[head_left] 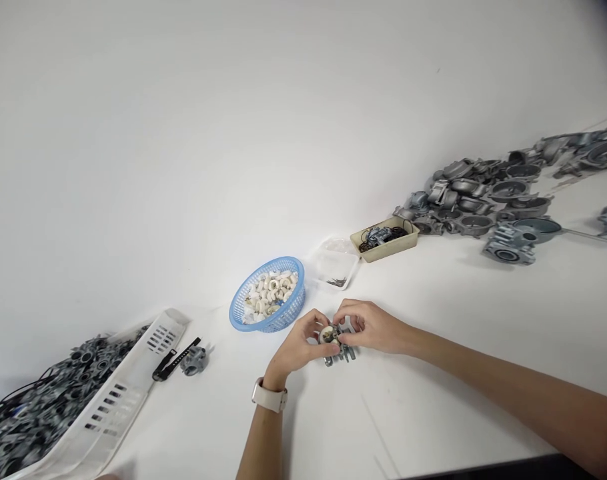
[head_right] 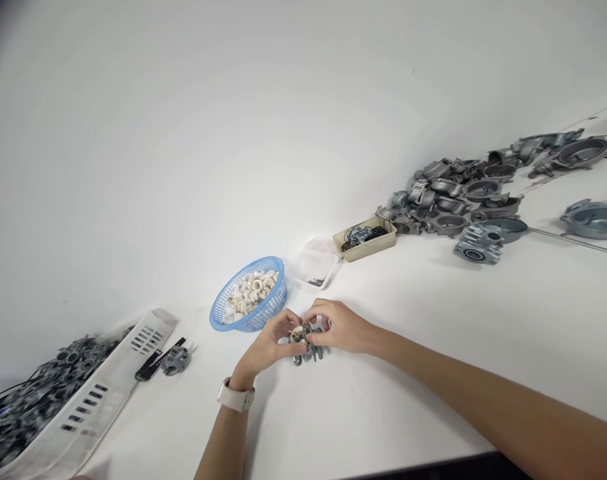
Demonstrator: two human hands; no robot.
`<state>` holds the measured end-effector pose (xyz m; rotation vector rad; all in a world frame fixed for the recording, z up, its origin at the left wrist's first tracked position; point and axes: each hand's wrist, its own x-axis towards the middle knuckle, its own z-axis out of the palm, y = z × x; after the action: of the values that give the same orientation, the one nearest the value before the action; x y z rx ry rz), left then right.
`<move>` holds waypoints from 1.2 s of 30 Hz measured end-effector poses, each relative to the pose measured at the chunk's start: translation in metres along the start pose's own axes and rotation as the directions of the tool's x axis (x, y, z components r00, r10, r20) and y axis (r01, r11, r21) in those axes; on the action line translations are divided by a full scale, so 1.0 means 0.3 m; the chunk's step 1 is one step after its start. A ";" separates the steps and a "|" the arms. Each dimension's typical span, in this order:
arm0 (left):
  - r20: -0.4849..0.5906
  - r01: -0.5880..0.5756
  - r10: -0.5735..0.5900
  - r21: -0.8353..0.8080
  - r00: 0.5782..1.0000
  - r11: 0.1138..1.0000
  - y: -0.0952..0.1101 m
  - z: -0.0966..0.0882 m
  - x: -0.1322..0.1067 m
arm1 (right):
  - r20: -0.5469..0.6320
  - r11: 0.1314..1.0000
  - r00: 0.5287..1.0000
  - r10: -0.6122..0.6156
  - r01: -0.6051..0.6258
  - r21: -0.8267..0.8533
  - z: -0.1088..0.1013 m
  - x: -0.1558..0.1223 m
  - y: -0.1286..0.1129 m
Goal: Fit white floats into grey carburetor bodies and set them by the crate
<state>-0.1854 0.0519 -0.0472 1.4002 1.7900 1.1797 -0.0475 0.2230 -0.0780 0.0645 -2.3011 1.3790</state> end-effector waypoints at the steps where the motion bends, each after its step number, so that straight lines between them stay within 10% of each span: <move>1: -0.004 -0.002 0.002 -0.001 1.000 1.000 -0.001 0.000 0.001 | 0.000 1.000 1.000 -0.007 0.007 -0.003 0.000 0.000 0.000; 19: 0.032 0.030 -0.035 0.131 0.999 0.991 0.007 0.011 0.007 | -0.069 0.999 0.996 0.052 -0.052 0.007 -0.004 0.005 0.016; 28: -0.041 -0.004 0.004 -0.006 0.999 1.000 0.056 0.044 -0.008 | 0.040 0.907 0.964 0.262 -0.260 0.332 -0.045 0.000 -0.067; 36: -0.081 -0.066 0.055 -0.135 0.995 0.989 0.087 0.062 -0.037 | 0.056 0.857 0.978 0.200 -0.203 0.473 -0.058 -0.016 -0.129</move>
<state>-0.1548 0.0482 -0.0331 1.3536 1.6931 1.3793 -0.0267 0.2175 -0.0410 -0.0220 -1.9583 2.0336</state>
